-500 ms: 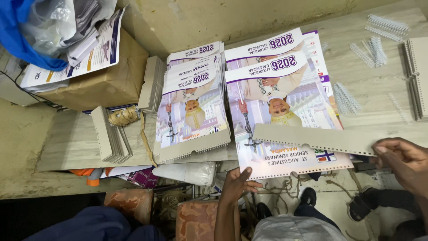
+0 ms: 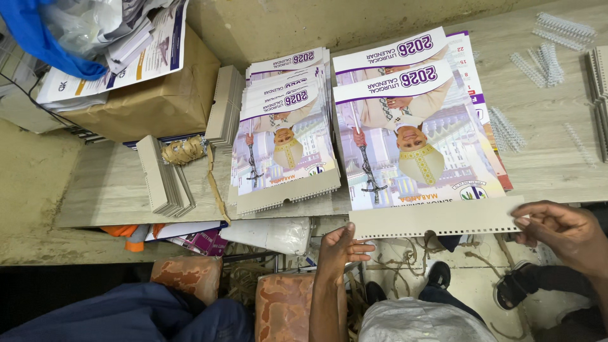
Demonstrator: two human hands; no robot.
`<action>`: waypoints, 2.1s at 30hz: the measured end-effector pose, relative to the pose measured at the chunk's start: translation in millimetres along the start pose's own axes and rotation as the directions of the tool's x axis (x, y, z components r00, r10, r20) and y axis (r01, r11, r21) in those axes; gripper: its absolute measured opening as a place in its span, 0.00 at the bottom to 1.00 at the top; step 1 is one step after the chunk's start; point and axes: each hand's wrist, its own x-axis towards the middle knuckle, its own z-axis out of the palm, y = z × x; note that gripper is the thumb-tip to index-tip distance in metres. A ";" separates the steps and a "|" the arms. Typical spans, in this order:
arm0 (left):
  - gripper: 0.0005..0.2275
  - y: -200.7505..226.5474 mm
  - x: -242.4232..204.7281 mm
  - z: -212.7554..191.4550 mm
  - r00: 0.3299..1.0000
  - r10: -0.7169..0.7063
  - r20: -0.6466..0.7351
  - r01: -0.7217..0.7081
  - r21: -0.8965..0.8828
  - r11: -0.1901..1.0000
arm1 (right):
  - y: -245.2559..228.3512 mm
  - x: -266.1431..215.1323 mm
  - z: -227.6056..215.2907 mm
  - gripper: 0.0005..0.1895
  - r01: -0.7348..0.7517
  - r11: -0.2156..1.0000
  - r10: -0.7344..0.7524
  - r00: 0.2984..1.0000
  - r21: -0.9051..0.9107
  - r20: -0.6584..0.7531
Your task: The person assembles wall calendars by inserting plastic spiral coils into the punched holes of the calendar pages. They repeatedly pick up a coil, thread it through the holes, and then flip through the pages to check the binding before placing the finished calendar on a stack.
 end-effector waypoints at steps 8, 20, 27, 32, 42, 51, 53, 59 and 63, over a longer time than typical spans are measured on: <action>0.25 -14.7 10.9 -4.5 1.000 0.009 -0.004 -0.009 -0.050 0.999 | 17.1 8.2 -15.1 0.14 -0.073 0.995 0.070 0.997 0.069 0.038; 0.26 -19.7 17.2 -7.9 1.000 -0.019 -0.010 0.019 -0.039 0.999 | -6.8 32.5 -18.5 0.19 -0.384 0.921 0.388 0.919 -0.072 0.064; 0.32 -38.1 30.5 -12.9 0.995 -0.043 -0.095 0.039 -0.043 0.998 | 72.0 145.1 -90.2 0.08 -0.115 0.899 0.001 0.965 -0.422 -0.262; 0.36 -39.5 28.2 -17.0 0.995 -0.043 -0.092 0.040 -0.041 0.998 | 147.2 221.9 -136.1 0.29 -0.621 0.212 0.236 0.782 -0.754 -0.577; 0.20 -29.5 16.9 6.6 0.988 -0.034 -0.153 0.033 -0.008 0.999 | -59.5 135.1 -17.1 0.10 0.032 0.996 0.012 0.878 0.083 -0.478; 0.12 -37.6 23.2 0.0 0.998 0.055 -0.005 -0.055 -0.080 0.995 | -26.4 4.3 181.9 0.30 0.113 0.944 -0.124 0.992 0.310 0.016; 0.11 -41.1 26.3 0.2 0.998 0.056 0.019 -0.054 -0.105 0.993 | -37.2 -7.1 211.0 0.28 -0.025 0.943 0.048 0.997 0.331 -0.061; 0.20 -35.7 26.8 -1.8 0.999 0.015 0.053 -0.013 -0.035 0.999 | -88.7 -12.5 238.1 0.13 -0.298 0.948 0.299 0.954 0.114 0.003; 0.15 -37.5 25.5 -2.1 0.999 0.007 0.045 -0.003 -0.095 0.996 | -85.9 -18.5 255.9 0.21 -0.344 0.935 0.343 0.939 0.090 0.018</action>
